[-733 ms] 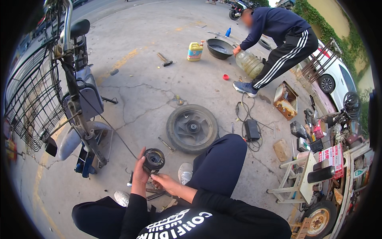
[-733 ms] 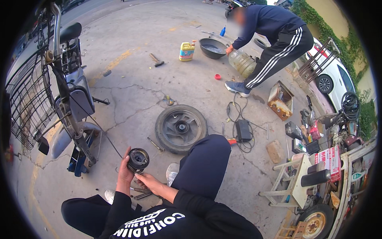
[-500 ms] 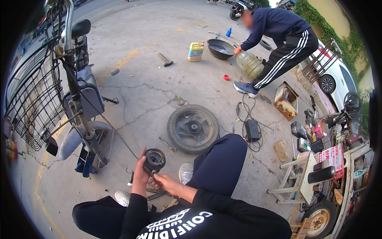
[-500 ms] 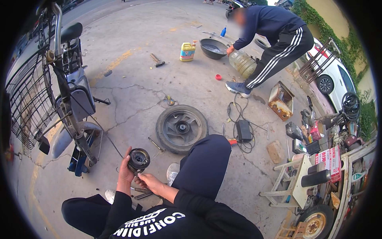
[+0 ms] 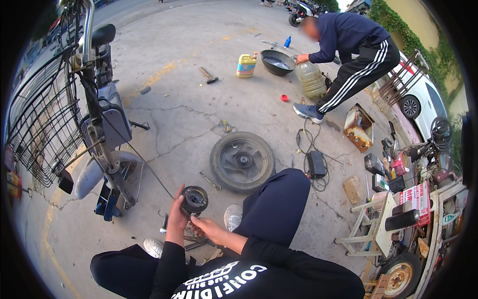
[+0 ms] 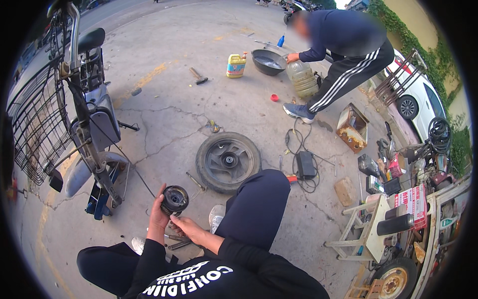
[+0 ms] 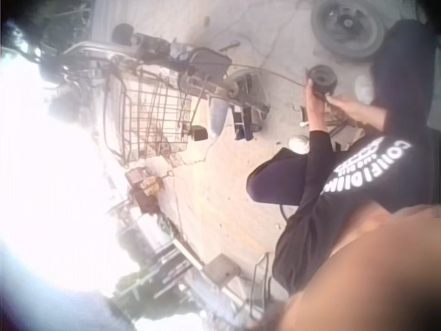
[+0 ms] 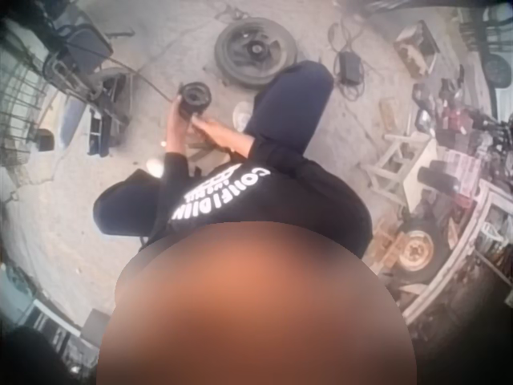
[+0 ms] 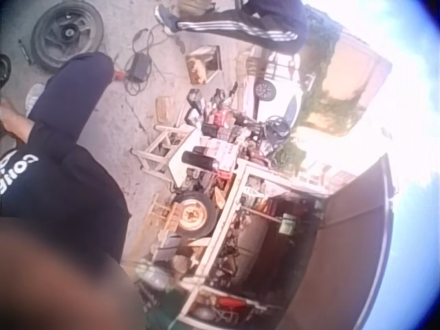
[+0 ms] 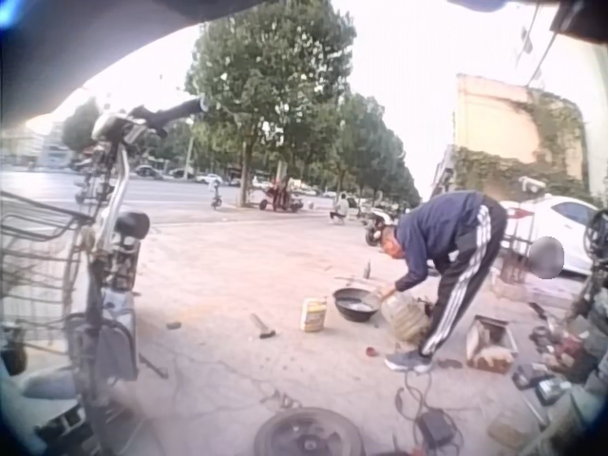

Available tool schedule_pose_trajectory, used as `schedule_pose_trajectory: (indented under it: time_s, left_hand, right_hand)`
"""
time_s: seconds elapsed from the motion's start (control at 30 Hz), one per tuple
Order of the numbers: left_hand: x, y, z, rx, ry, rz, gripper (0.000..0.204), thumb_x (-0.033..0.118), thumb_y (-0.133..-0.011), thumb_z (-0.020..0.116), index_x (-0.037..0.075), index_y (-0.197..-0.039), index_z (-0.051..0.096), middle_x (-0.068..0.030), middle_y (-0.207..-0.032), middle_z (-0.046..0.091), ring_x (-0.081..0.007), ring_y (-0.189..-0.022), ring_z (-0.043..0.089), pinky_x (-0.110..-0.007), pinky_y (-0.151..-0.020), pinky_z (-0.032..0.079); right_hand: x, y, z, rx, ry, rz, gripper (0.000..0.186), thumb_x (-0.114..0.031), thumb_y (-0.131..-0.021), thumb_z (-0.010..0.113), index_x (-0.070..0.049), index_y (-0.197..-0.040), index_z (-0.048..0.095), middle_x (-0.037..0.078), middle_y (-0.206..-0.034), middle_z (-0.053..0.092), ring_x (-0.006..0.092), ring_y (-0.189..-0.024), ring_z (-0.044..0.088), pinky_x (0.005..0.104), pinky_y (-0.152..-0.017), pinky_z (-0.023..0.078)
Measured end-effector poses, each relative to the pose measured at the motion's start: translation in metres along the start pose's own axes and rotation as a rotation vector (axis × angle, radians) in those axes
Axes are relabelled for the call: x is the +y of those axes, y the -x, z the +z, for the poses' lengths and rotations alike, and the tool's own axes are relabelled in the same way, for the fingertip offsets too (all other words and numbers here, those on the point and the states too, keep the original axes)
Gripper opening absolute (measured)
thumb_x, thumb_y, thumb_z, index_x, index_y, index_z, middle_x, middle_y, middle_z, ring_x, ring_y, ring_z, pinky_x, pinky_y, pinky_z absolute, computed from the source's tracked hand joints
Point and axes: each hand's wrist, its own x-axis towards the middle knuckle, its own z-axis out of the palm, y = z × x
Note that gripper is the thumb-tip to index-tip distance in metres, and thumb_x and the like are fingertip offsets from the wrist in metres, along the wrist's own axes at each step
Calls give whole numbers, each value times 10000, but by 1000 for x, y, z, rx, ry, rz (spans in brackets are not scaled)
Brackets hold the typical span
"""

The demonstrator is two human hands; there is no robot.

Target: The person removes the front wheel of a scooter, detaches the brake assembly, and inspects the brake drum. They handle the wheel, brake caliper, and drum while sitting on the ground in an outdoor repair area.

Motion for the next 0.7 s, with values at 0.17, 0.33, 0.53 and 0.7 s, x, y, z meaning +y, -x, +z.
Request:
schedule_pose_trajectory:
  time_s: [0.17,0.33,0.53,0.7]
  left_hand:
    - [3,2,2,7,14,1,632,261,-894,531,89,-1458,303,-154,-1275,549,-281,-1130,584,-433,-938,509]
    - [2,1,4,12,43,11,629,256,-894,537,93,-1456,307,-151,-1273,552,-278,-1129,585,-432,-934,511]
    - [-5,-4,-2,-6,15,33,614,235,-903,529,78,-1454,309,-143,-1278,552,-270,-1142,576,-413,-971,483]
    - [-2,-1,1,43,20,38,603,244,-905,531,77,-1447,324,-140,-1275,554,-265,-1141,575,-411,-972,482]
  right_hand:
    - [10,-6,-7,-49,-77,1,393,-428,-963,521,-55,-1012,635,-30,-837,581,59,-728,493,216,-657,409]
    - [11,-10,-7,40,-31,-67,332,-370,-943,578,-46,-966,647,-26,-791,574,59,-691,479,222,-626,385]
    - [17,-14,-5,250,246,-343,283,-301,-871,689,-29,-915,624,3,-765,558,56,-674,482,220,-601,384]
    - [3,-3,-1,74,93,-45,366,-412,-912,610,-49,-957,627,-9,-813,574,62,-697,492,224,-629,399]
